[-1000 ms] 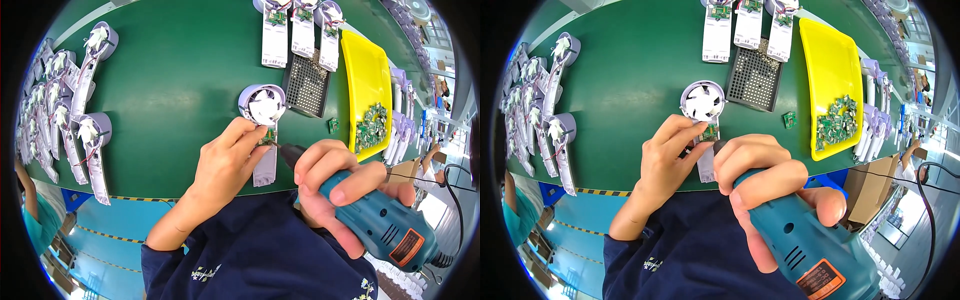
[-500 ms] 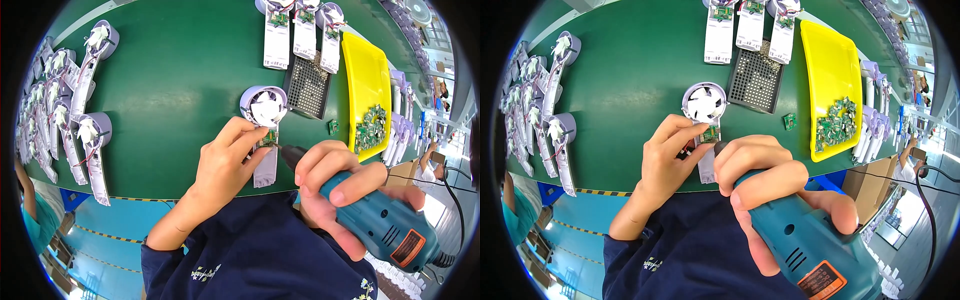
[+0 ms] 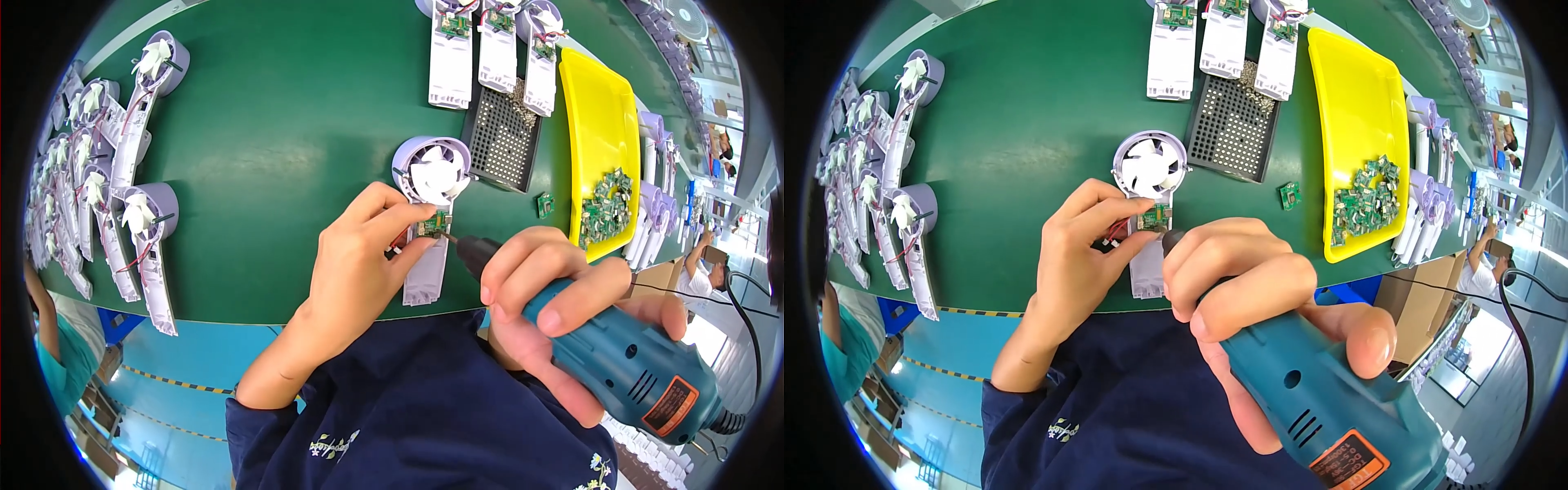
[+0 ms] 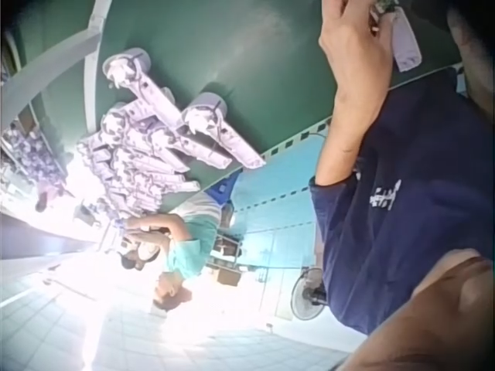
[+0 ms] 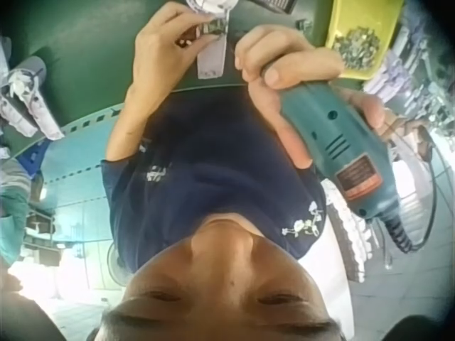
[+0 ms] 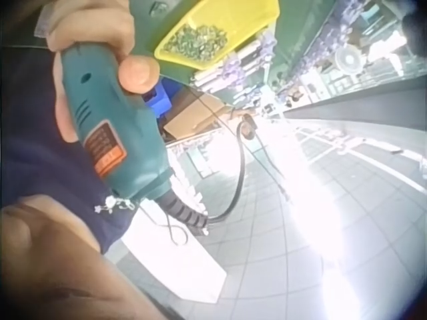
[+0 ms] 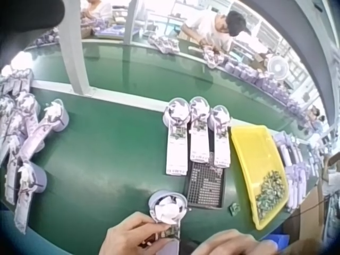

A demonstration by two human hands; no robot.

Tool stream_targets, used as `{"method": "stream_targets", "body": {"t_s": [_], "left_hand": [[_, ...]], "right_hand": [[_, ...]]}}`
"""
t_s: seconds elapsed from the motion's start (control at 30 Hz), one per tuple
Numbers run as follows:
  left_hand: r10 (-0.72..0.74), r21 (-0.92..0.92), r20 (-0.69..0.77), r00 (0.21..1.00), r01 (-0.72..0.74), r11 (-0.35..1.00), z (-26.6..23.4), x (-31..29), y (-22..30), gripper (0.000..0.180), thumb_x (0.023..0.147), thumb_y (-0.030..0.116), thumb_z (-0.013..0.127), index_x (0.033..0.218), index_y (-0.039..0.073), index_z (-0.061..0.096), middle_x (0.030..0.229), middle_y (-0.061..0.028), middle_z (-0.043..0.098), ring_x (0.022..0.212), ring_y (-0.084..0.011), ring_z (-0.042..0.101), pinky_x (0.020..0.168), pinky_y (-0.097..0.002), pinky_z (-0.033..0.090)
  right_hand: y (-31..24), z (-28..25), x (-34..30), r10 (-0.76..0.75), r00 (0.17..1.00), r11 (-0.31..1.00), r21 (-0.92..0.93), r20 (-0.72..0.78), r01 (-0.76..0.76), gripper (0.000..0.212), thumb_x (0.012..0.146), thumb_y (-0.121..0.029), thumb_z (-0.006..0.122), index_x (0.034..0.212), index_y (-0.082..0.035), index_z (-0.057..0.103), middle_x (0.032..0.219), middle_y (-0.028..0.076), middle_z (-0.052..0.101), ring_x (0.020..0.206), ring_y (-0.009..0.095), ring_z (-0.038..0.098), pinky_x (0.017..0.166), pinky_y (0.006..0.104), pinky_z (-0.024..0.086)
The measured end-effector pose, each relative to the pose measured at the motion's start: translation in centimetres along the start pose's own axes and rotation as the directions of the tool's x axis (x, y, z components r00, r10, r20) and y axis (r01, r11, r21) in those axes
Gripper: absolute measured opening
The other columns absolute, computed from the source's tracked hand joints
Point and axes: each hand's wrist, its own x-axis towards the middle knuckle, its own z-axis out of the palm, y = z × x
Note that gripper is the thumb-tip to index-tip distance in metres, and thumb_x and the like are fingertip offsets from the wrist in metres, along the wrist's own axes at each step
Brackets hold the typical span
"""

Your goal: The person assembles handheld fans by connecting wire plugs to circuit boards, inserting the boards into the fan housings, and securing them with screws using an electric screwdriver.

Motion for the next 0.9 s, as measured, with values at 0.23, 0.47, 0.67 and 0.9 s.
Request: {"method": "stream_targets", "body": {"t_s": [0.23,0.47,0.67,0.9], "left_hand": [[0.001,-0.005,0.016,1.000,-0.001,1.000,-0.36,0.07,0.02,0.032,0.074,-0.002,0.080,0.103,0.003,0.071,0.091,-0.0084,0.062,0.067,-0.0217,0.063,0.062,-0.0335,0.052],[-0.024,-0.037,0.036,0.999,0.025,0.999,-0.46,0.33,0.04,0.032,0.072,-0.003,0.081,0.102,0.002,0.071,0.089,-0.0097,0.064,0.069,-0.0244,0.064,0.064,-0.0345,0.052],[-0.026,-0.042,0.024,0.999,0.027,0.999,-0.39,0.10,-0.06,0.032,0.072,-0.004,0.081,0.102,0.002,0.071,0.090,-0.0096,0.065,0.069,-0.0242,0.064,0.064,-0.0342,0.052],[-0.017,-0.038,0.030,0.999,0.019,0.999,-0.47,0.35,-0.24,0.032,0.072,-0.003,0.081,0.102,0.002,0.072,0.089,-0.0089,0.064,0.068,-0.0225,0.064,0.062,-0.0330,0.052]], "right_hand": [[0.01,0.34,-0.36,-0.015,1.000,1.000,-0.009,0.001,0.015,0.092,0.086,-0.062,0.067,0.156,-0.023,0.021,0.095,0.009,0.057,0.049,0.023,0.052,0.044,0.0365,0.049],[-0.02,0.42,-0.11,-0.031,0.999,0.998,-0.045,0.014,0.032,0.093,0.086,-0.063,0.066,0.157,-0.022,0.021,0.093,0.009,0.057,0.048,0.022,0.052,0.044,0.0354,0.049],[-0.26,0.33,-0.45,-0.009,1.000,0.999,-0.047,0.017,0.010,0.093,0.086,-0.063,0.066,0.157,-0.024,0.020,0.092,0.008,0.058,0.049,0.022,0.053,0.042,0.0353,0.048],[-0.80,0.64,-0.55,-0.012,0.999,0.993,-0.117,-0.039,0.007,0.093,0.085,-0.063,0.068,0.157,-0.025,0.022,0.095,0.007,0.058,0.048,0.019,0.051,0.043,0.0333,0.047]]}}
